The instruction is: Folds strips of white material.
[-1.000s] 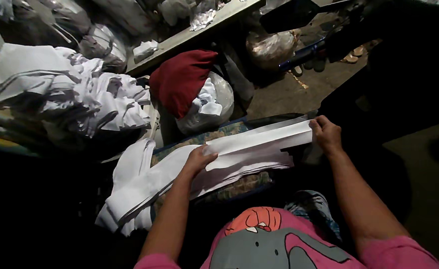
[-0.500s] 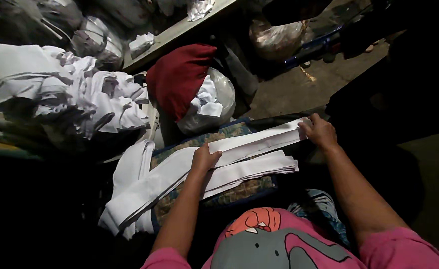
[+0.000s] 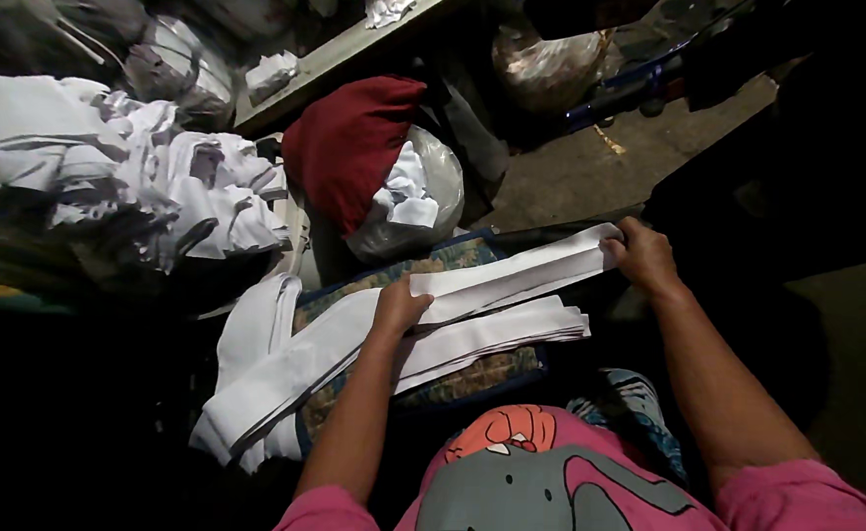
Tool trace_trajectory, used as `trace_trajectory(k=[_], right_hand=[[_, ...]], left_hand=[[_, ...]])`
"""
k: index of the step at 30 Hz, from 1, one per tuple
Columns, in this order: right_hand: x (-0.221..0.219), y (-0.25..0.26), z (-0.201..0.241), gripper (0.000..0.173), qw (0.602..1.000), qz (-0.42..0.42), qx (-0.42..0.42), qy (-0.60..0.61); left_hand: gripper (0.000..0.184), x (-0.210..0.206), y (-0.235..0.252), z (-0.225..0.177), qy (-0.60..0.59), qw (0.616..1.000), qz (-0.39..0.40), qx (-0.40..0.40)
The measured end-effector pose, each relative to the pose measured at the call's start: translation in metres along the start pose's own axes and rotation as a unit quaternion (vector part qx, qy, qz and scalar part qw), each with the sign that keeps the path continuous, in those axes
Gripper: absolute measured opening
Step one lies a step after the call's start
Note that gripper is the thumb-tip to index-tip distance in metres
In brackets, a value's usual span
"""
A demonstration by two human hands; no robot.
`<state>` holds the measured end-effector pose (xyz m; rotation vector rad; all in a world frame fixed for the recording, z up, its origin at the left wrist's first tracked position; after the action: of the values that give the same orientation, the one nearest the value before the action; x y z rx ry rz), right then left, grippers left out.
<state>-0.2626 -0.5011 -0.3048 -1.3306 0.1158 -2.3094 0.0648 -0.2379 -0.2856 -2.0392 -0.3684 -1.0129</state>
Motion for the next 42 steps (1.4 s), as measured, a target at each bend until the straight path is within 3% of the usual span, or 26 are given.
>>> trace_trajectory(k=[9,20,23,25,27,29,32,36,40,42], right_hand=[[-0.018,0.000,-0.014,0.033,0.999,0.035,-0.029,-0.026],[-0.014,-0.002,-0.010,0.033,0.999,0.005,-0.008,-0.034],[-0.019,0.000,-0.012,0.034,0.999,0.009,-0.011,-0.050],[-0.020,0.000,-0.011,0.033,0.998,0.006,-0.005,-0.055],[-0.019,0.000,-0.011,0.032,0.998,0.005,-0.004,-0.055],[-0.019,0.000,-0.011,0.032,0.999,0.006,-0.003,-0.050],[-0.019,0.000,-0.009,0.033,0.999,0.008,-0.002,-0.045],[-0.018,0.000,-0.009,0.035,0.999,0.017,-0.007,-0.050],[-0.018,0.000,-0.012,0.037,0.999,0.014,-0.021,-0.040],[-0.014,-0.001,-0.015,0.046,0.999,-0.009,-0.030,-0.033]], left_hand=[[0.056,-0.015,0.003,0.003,0.043,0.999,0.005,-0.004],[0.050,-0.014,-0.003,0.003,0.049,0.999,0.007,0.003],[0.063,-0.012,-0.010,-0.003,0.096,0.995,-0.026,0.026],[0.073,-0.011,-0.015,-0.016,0.120,0.987,-0.102,-0.034],[0.067,-0.026,-0.017,-0.042,0.125,0.965,-0.141,-0.180],[0.057,-0.060,-0.019,-0.074,0.118,0.937,-0.100,-0.313],[0.068,-0.115,-0.024,-0.112,0.121,0.917,0.018,-0.380],[0.077,-0.148,-0.018,-0.117,0.182,0.919,0.060,-0.345],[0.075,-0.145,-0.018,-0.108,0.202,0.930,0.060,-0.300],[0.077,-0.140,-0.018,-0.099,0.202,0.938,0.057,-0.276]])
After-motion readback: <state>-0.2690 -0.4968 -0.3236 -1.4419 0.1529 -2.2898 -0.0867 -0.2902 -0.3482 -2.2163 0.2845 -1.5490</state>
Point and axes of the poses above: each hand's wrist, its own y-axis towards the middle knuckle, its own x-axis out of the back of the hand, z = x × y, the point moved 8 cm from there along y, towards the middle knuckle, and after that the axes turned 4 degrees about -x, right-handed, at the moved point
